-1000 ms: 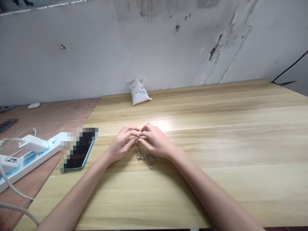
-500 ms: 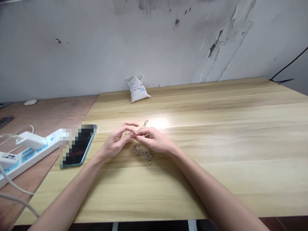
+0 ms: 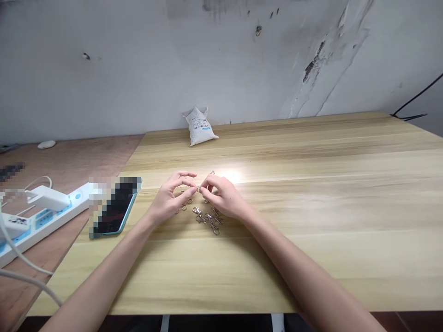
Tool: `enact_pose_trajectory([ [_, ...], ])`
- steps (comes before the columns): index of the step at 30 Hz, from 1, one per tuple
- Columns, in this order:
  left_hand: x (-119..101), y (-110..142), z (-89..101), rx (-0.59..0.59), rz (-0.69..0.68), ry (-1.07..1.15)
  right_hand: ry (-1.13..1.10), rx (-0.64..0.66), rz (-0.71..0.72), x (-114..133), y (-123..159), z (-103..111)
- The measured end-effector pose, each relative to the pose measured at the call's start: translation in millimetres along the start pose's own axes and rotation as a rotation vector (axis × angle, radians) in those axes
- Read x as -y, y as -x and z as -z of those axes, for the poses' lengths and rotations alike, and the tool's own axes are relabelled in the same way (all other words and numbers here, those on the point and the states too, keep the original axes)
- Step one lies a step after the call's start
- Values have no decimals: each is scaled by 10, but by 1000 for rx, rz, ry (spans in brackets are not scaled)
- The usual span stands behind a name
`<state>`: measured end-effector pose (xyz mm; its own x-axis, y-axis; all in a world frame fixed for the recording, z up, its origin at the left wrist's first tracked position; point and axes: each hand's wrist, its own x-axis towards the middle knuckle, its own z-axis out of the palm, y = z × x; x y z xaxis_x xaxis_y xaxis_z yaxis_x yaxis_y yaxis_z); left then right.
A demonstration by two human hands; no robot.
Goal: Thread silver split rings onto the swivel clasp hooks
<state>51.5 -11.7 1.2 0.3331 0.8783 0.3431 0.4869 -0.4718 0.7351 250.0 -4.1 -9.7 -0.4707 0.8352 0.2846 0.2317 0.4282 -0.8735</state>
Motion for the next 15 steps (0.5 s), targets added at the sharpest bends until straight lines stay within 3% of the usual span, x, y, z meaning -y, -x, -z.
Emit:
enact_pose_trajectory([
  [5, 25, 6, -27, 39, -10, -13, 433, -128, 239, -109, -9, -20],
  [15, 41, 1, -30, 48, 21, -56, 744, -223, 455, -86, -9, 3],
])
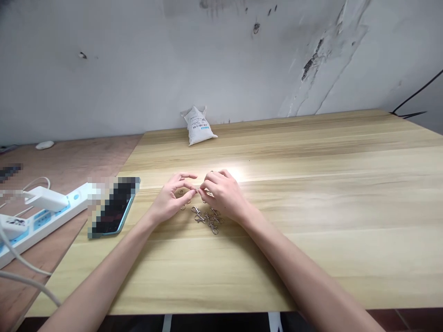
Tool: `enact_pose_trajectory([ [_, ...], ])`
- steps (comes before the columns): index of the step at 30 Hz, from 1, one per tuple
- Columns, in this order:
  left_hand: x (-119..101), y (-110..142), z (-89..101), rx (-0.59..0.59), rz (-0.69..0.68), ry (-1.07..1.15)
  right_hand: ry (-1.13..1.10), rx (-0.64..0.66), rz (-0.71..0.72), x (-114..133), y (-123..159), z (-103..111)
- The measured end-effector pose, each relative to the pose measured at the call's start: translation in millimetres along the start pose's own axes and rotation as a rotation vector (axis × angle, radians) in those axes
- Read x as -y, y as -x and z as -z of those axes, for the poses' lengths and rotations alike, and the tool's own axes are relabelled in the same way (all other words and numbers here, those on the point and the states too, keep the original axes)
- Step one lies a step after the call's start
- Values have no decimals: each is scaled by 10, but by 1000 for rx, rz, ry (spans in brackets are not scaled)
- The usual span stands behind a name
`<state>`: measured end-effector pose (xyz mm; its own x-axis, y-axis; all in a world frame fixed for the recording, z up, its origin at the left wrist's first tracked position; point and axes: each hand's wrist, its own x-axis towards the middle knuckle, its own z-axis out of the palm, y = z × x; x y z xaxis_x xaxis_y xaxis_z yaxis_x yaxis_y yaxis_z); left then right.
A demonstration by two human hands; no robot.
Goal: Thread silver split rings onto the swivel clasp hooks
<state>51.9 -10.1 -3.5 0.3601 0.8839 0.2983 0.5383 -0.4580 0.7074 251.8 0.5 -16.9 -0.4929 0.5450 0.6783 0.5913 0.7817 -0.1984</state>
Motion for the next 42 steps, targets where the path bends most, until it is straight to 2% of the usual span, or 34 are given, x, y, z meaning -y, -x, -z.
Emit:
enact_pose_trajectory([
  [3, 13, 0, 1, -40, -58, -147, 65, -5, 79, 88, -22, 50],
  [6, 33, 3, -1, -48, -105, -249, 26, -20, 115, 165, -34, 80],
  [8, 37, 6, -2, -72, -135, -283, -39, -27, 51, 152, -26, 82],
  [10, 26, 10, -2, -112, -174, -315, -107, -6, -72, 86, -6, 72],
  [13, -5, 13, -1, -137, -249, -321, -240, 119, -178, -33, 27, 50],
  [17, -22, 4, 10, -95, -330, -307, -331, 251, -181, -100, 43, 33],
  [22, -14, -5, 22, -97, -335, -344, -370, 257, -214, -83, 27, 62],
  [27, -21, 3, 3, -74, -369, -367, -467, 316, -176, -78, 19, 104],
  [33, -3, 6, -8, -88, -376, -461, -482, 271, -244, -119, 18, 102],
  [39, -5, 13, 15, -155, -294, -540, -339, 196, -119, -3, -5, 122],
  [42, -13, 15, 13, -179, -310, -521, -290, 138, -172, -5, 2, 88],
])
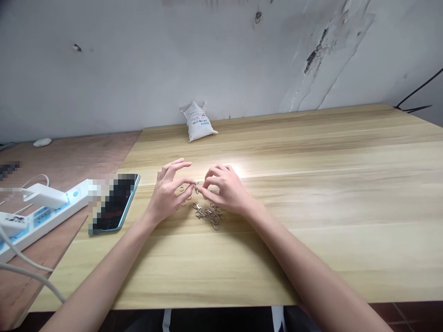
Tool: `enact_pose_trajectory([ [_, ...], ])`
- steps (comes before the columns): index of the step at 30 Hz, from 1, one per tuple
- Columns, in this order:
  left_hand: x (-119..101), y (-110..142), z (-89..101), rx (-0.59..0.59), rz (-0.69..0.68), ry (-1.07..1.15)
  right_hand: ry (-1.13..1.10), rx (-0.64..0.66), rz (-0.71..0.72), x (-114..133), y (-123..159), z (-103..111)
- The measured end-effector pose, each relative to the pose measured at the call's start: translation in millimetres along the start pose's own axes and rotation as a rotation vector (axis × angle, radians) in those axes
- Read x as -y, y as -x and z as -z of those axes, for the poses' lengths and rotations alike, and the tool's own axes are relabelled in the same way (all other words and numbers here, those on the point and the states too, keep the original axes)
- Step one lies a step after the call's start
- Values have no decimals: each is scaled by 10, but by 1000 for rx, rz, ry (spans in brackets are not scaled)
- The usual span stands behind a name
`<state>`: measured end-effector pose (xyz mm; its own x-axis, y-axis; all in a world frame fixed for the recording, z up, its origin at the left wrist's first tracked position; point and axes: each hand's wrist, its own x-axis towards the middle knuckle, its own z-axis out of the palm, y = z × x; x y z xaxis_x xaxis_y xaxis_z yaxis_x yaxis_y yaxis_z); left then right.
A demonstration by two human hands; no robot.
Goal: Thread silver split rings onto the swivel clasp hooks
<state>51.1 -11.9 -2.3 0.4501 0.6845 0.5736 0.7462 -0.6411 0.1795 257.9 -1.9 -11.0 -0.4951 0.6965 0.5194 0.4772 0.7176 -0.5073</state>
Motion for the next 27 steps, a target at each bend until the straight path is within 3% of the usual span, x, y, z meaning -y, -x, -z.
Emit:
enact_pose_trajectory([
  [3, -27, -3, -3, -29, -9, 59, -13, 5, -67, -22, -2, -34],
  [8, -55, -5, 25, -77, -6, 97, -194, 91, -49, -1, -23, -18],
  [11, -48, -4, 36, -79, 6, 87, -154, 134, -55, -50, -24, 25],
  [15, -27, -3, 15, 0, 62, 112, 112, 2, -7, -120, -8, 53],
  [18, -8, 2, 1, 90, 112, 139, 183, -94, 50, -40, -6, 16],
  [23, 70, 14, 41, 214, 77, 70, 160, -46, 174, 133, -2, -92],
  [27, 203, 11, 126, 210, 58, -16, 93, 84, 136, 43, 13, -32],
])
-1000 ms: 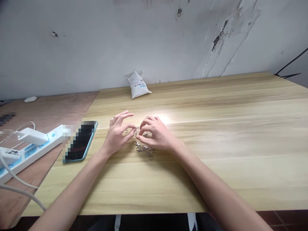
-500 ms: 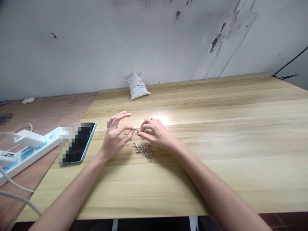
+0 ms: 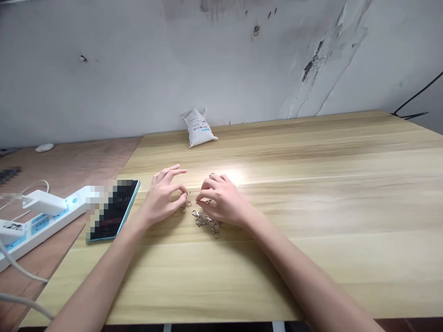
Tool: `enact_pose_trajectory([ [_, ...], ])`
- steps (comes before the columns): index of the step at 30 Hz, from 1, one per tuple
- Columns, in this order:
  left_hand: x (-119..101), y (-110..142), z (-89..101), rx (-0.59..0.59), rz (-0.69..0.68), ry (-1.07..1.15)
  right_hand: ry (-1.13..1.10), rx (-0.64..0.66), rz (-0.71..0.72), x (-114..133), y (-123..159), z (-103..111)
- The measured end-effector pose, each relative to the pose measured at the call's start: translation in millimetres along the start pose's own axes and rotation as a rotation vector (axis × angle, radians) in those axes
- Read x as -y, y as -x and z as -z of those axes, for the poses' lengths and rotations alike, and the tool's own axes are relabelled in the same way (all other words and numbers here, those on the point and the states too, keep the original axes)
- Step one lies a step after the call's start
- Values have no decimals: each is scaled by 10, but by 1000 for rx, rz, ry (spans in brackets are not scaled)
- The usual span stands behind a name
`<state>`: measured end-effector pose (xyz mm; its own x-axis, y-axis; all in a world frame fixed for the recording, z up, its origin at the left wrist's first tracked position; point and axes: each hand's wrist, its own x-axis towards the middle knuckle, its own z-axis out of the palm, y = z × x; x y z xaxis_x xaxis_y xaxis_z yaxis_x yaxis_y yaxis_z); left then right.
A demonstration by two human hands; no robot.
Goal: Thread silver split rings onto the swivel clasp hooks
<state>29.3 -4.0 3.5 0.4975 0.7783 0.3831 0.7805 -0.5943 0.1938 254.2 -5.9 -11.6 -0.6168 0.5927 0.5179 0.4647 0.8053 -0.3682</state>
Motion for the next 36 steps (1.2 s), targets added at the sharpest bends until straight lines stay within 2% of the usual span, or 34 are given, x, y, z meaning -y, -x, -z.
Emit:
enact_pose_trajectory([
  [2, 60, 4, 34, 7, -15, -17, -62, 54, -58, -96, 15, 48],
  [5, 111, 15, 59, 56, -48, -10, -81, 4, -171, -257, 20, 56],
  [7, 120, 24, 62, 87, -59, -2, 7, -46, -237, -363, 15, 0],
  [9, 116, 31, 61, 112, -64, -7, 149, -31, -274, -450, 8, -81],
  [12, 100, 35, 61, 135, -58, -32, 263, 17, -250, -512, -7, -168],
  [19, 47, 16, 49, 118, -28, -6, 267, 17, -227, -442, -55, -141],
  [23, -10, 5, -27, 29, -4, 29, 10, -60, -238, -373, -60, -154],
  [26, -88, -5, -84, -50, 42, 116, -327, -143, -327, -288, -56, -167],
  [29, -173, -22, -111, -107, 100, 200, -603, -163, -432, -192, -57, -172],
  [32, -230, -35, -124, -123, 163, 295, -734, -171, -479, -112, -66, -170],
  [36, -249, -36, -142, -114, 247, 466, -766, -188, -504, -46, -73, -153],
])
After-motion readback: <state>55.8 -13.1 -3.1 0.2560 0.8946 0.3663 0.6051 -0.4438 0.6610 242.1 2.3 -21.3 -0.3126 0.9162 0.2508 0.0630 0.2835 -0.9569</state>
